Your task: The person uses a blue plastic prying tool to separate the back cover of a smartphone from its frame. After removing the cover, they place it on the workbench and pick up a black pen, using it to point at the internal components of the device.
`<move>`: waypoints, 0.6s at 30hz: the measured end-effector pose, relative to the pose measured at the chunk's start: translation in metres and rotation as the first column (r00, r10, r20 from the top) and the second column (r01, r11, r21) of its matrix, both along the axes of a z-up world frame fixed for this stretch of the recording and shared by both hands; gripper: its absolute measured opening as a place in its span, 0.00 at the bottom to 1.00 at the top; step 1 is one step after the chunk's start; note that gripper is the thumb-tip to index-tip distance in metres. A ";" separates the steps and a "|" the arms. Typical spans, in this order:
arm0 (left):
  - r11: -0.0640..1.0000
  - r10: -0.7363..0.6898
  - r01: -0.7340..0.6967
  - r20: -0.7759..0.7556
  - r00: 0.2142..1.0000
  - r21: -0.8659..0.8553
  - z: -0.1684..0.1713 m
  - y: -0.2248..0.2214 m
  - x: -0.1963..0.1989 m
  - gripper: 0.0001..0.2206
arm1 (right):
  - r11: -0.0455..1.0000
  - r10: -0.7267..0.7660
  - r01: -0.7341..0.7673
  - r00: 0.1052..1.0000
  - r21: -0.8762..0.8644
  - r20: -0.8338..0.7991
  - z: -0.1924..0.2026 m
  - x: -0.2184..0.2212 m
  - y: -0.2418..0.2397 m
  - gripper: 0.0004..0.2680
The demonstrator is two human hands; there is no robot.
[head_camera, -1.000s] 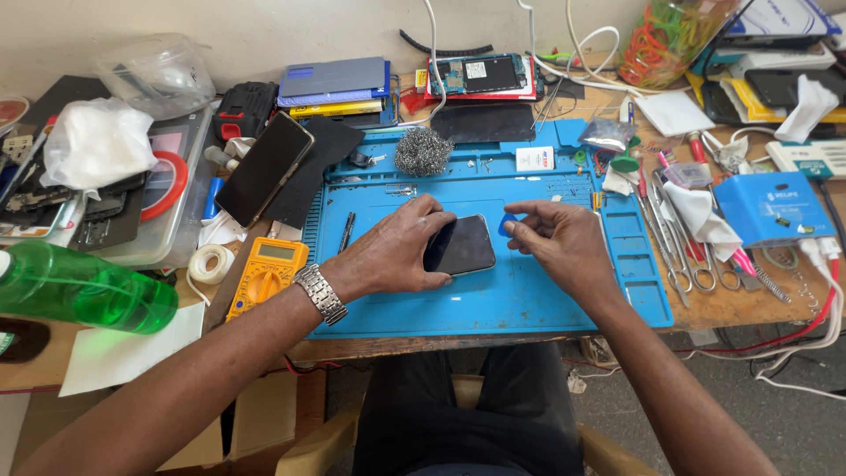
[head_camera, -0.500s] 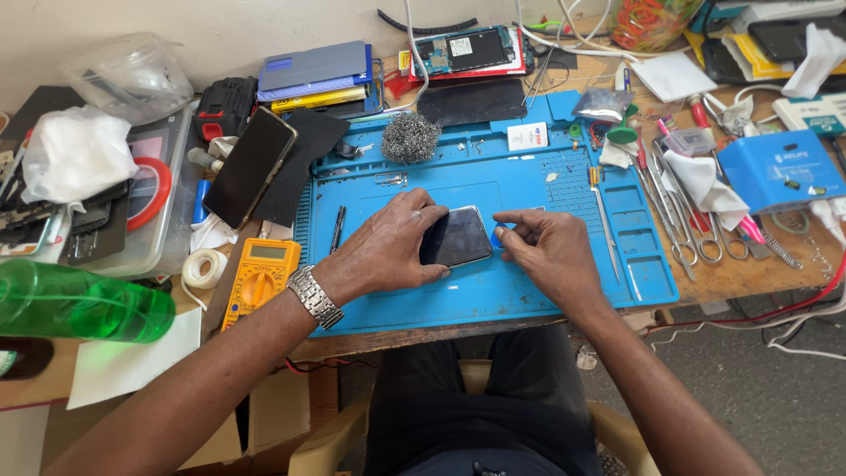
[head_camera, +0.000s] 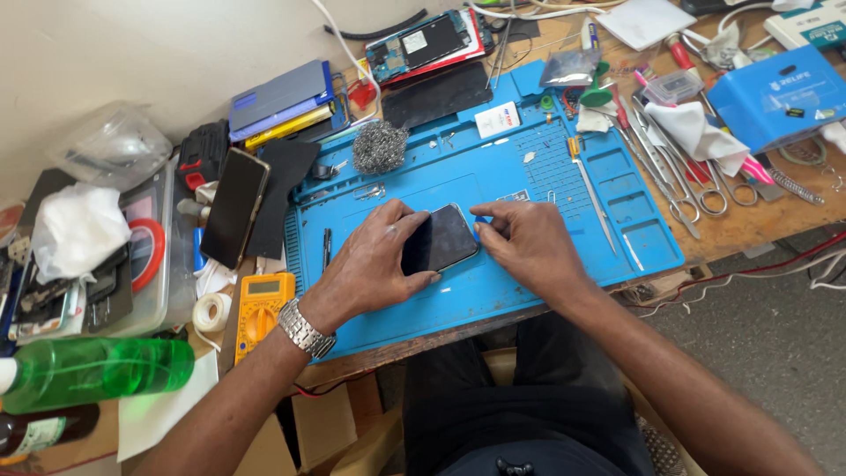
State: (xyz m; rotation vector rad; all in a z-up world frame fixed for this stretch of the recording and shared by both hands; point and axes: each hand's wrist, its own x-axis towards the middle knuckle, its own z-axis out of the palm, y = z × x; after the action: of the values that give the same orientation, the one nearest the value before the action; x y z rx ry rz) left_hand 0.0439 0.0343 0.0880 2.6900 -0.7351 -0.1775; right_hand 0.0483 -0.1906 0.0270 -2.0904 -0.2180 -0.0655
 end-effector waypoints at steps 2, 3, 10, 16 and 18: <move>1.000 -0.011 0.011 0.022 1.000 -0.007 0.001 -0.002 0.000 0.36 | 1.000 -0.016 0.017 0.999 -0.023 0.041 0.000 0.001 0.004 0.10; 1.000 -0.017 0.018 0.029 0.999 -0.010 0.001 -0.002 0.000 0.37 | 0.999 -0.021 0.024 0.998 -0.036 0.063 0.000 0.002 0.006 0.10; 1.000 0.018 -0.018 -0.028 0.999 0.017 0.000 0.001 0.001 0.37 | 0.987 -0.001 0.012 0.997 -0.159 0.071 0.002 0.008 0.013 0.11; 1.000 0.013 -0.012 -0.045 0.999 0.021 -0.005 0.004 0.002 0.38 | 0.962 0.088 -0.059 0.991 -0.268 0.098 0.003 0.024 0.009 0.10; 1.000 0.024 -0.023 -0.049 0.999 0.014 -0.006 0.004 0.003 0.38 | 0.948 0.086 -0.107 0.993 -0.299 -0.083 0.007 0.028 0.006 0.09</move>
State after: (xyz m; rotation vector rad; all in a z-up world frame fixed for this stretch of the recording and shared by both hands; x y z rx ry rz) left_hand 0.0464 0.0383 0.0823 2.6961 -0.6900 -0.2423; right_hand 0.0761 -0.1849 0.0342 -2.3797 -0.3044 0.1064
